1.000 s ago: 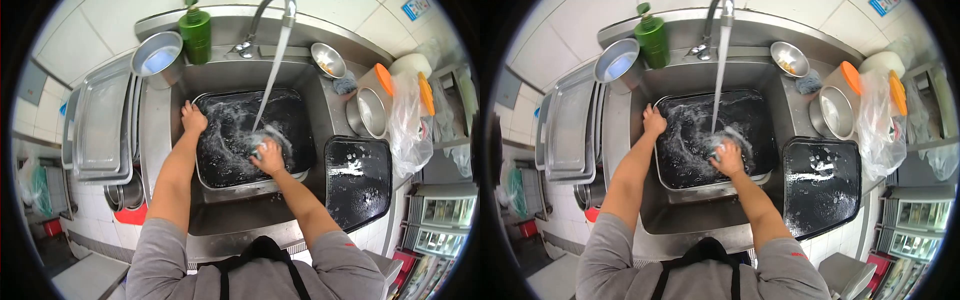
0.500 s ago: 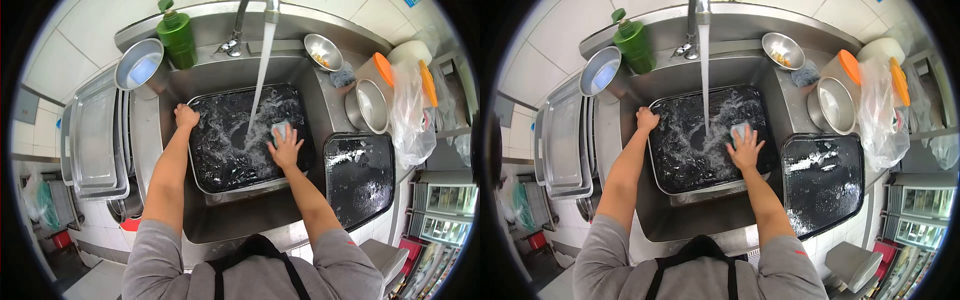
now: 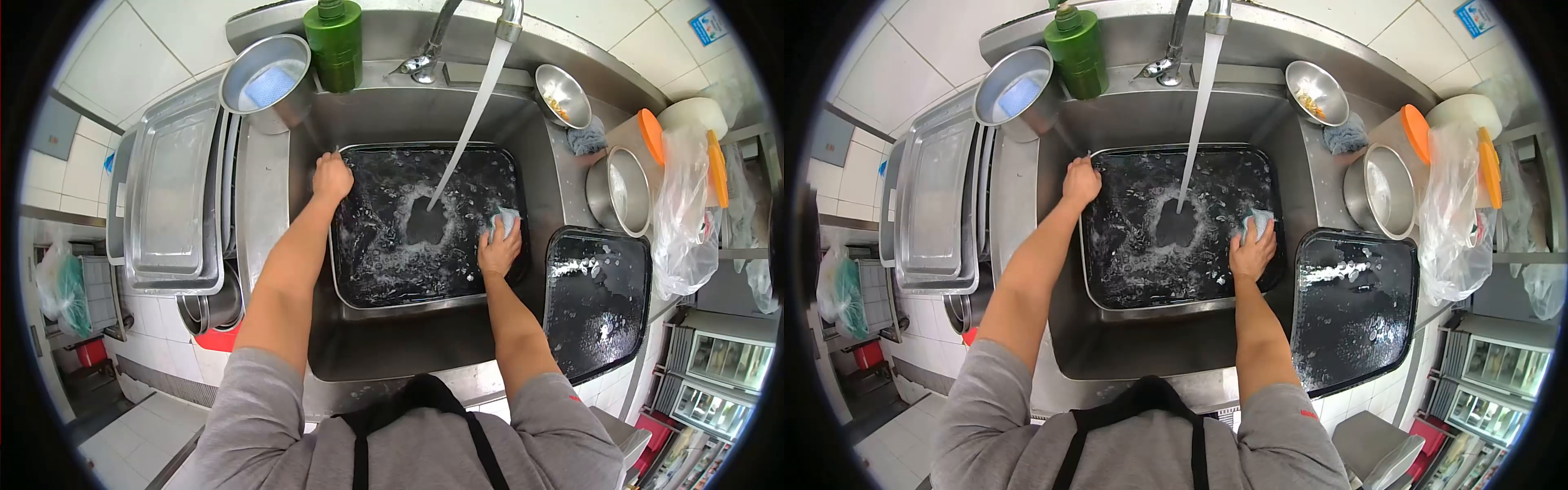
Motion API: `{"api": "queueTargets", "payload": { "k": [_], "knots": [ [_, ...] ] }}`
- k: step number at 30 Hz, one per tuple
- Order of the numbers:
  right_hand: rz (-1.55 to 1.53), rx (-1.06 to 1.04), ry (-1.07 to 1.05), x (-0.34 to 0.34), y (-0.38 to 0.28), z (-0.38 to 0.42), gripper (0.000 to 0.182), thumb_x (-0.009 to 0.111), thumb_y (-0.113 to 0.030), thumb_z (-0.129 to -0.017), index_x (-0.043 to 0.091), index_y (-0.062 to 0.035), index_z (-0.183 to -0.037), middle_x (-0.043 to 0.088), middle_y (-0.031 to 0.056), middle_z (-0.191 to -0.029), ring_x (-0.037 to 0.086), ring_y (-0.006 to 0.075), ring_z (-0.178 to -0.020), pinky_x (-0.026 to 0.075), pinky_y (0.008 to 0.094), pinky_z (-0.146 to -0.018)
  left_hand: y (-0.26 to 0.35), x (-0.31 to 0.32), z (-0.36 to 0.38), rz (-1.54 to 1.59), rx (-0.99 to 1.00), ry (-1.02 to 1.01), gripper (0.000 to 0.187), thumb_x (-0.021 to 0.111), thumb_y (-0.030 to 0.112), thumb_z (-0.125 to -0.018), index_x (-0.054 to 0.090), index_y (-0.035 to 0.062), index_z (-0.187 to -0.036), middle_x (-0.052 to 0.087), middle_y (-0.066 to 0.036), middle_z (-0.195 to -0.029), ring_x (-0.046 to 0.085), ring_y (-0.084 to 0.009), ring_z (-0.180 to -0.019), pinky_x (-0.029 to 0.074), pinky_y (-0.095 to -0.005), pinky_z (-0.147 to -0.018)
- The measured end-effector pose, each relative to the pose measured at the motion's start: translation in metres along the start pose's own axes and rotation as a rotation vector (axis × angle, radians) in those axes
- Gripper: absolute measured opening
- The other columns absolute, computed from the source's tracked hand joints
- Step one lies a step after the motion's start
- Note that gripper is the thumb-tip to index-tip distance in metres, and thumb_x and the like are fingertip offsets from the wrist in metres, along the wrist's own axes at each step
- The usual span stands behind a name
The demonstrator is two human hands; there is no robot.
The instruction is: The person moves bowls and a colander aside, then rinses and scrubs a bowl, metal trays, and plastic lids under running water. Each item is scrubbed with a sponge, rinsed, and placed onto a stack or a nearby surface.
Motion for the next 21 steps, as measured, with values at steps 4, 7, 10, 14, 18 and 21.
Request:
{"api": "queueTargets", "payload": {
  "k": [4,7,10,14,18,21],
  "knots": [
    [0.055,0.041,0.008,-0.003,-0.006,0.001,0.046,0.058,-0.028,-0.076,0.046,-0.0209,-0.120,0.024,0.0146,-0.138,0.033,0.0377,-0.118,0.026,0.0545,-0.097,0.004,0.002,-0.013,-0.005,-0.122,-0.341,0.044,0.056,0.018,-0.076,0.047,-0.0049,-0.113,0.051,-0.020,-0.114,0.046,-0.0317,-0.109,0.040,-0.0392,-0.093],
    [0.089,0.137,-0.079,0.001,0.000,0.002,0.048,0.054,-0.036,-0.077,0.044,-0.0229,-0.123,0.023,0.0130,-0.139,0.030,0.0358,-0.121,0.020,0.0593,-0.098,0.007,0.013,0.043,0.113,-0.200,-0.304,0.052,0.057,0.018,-0.076,0.041,-0.0057,-0.119,0.042,-0.023,-0.124,0.041,-0.0343,-0.114,0.036,-0.0396,-0.096],
    [0.157,0.204,-0.077,0.002,0.002,-0.001,0.048,0.053,-0.038,-0.078,0.043,-0.0250,-0.123,0.020,0.0130,-0.140,0.024,0.0361,-0.125,0.016,0.0654,-0.096,0.017,0.010,0.117,0.255,-0.198,-0.055,0.073,0.059,0.017,-0.075,0.021,-0.0058,-0.132,0.024,-0.029,-0.135,0.028,-0.0411,-0.123,0.025,-0.0407,-0.103],
    [0.163,0.285,-0.060,-0.001,0.004,0.001,0.050,0.054,-0.042,-0.077,0.043,-0.0264,-0.124,0.018,0.0131,-0.140,0.022,0.0364,-0.127,0.015,0.0653,-0.096,0.021,0.012,0.176,0.313,-0.291,-0.066,0.076,0.061,0.020,-0.073,0.021,-0.0037,-0.133,0.025,-0.029,-0.134,0.027,-0.0407,-0.123,0.025,-0.0436,-0.103],
    [0.135,0.233,-0.165,-0.010,0.006,0.002,0.057,0.055,-0.048,-0.075,0.042,-0.0266,-0.125,0.019,0.0142,-0.140,0.018,0.0368,-0.129,0.015,0.0642,-0.097,0.019,-0.018,0.135,0.296,-0.401,-0.302,0.072,0.060,0.023,-0.073,0.026,0.0022,-0.133,0.035,-0.026,-0.130,0.036,-0.0395,-0.117,0.032,-0.0458,-0.097],
    [0.148,0.190,-0.212,-0.009,0.006,0.008,0.059,0.056,-0.051,-0.074,0.042,-0.0255,-0.126,0.021,0.0149,-0.140,0.017,0.0368,-0.129,0.015,0.0637,-0.097,-0.006,-0.017,0.067,0.036,-0.250,-0.212,0.054,0.058,0.025,-0.074,0.045,0.0052,-0.122,0.040,-0.019,-0.123,0.039,-0.0354,-0.113,0.037,-0.0435,-0.092]
  ]
}}
Point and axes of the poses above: each hand's wrist, its own z-axis away from the middle knuckle, its own x-axis out of the palm, y = z × x, the point moved 4 cm from there along -z, towards the middle knuckle
